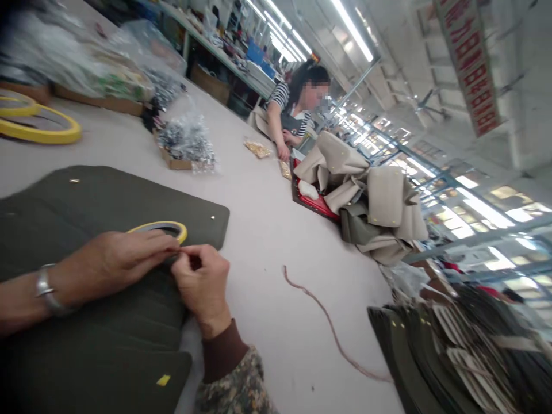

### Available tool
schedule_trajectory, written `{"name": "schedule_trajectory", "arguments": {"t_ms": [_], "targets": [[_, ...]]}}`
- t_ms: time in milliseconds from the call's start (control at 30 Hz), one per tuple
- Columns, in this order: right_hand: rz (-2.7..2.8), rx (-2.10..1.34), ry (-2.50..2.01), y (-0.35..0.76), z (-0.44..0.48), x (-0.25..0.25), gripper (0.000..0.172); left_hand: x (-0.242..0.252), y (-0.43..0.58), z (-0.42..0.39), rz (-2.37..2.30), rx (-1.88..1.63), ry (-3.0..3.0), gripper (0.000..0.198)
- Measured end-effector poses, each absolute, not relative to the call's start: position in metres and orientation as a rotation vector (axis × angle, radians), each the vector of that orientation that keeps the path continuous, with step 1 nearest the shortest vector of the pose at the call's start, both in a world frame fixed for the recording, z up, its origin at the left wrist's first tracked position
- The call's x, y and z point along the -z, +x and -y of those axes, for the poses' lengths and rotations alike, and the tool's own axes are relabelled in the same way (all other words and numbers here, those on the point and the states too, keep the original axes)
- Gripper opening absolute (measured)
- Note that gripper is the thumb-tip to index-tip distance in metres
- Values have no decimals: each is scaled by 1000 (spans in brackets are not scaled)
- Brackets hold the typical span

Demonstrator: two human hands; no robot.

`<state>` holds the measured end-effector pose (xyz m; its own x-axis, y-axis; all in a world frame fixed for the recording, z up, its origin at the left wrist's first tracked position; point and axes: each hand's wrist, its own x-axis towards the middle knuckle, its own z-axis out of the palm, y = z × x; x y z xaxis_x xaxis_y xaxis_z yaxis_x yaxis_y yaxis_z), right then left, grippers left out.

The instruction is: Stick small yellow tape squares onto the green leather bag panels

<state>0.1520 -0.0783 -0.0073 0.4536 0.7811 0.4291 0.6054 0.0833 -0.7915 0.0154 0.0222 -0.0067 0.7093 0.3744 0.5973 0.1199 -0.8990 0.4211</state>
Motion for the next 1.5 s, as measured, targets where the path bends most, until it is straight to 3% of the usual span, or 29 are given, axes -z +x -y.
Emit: {"name": "schedule_trajectory", "arguments": {"t_ms": [67, 167, 367, 767, 967, 1133, 1233, 1500], "targets": [[978, -501, -1596, 157, 77, 6, 12, -1, 14, -15, -421, -946, 2686, 33], [647, -663, -1562, 178, 73, 12, 19, -4, 15, -13, -466, -821, 2767, 25], [749, -779, -1657, 206, 74, 21, 34, -1, 18, -28, -709, -418, 2949, 11], [1232, -363, -2010, 194, 70, 20, 28, -2, 21, -26, -684, -328, 2969, 12], [1234, -378, -2015, 195, 68, 20, 27, -2, 20, -26, -676, -302, 2971, 14], [973, -565, -1902, 199, 77, 19, 44, -1, 20, -26, -682, -294, 2968, 14], [988, -584, -1865, 199, 85, 20, 36, -1, 20, -27, -671, -305, 2964, 13], [1341, -143, -2062, 188, 73, 26, 27, -1, 19, -28, -675, -333, 2969, 11]]}}
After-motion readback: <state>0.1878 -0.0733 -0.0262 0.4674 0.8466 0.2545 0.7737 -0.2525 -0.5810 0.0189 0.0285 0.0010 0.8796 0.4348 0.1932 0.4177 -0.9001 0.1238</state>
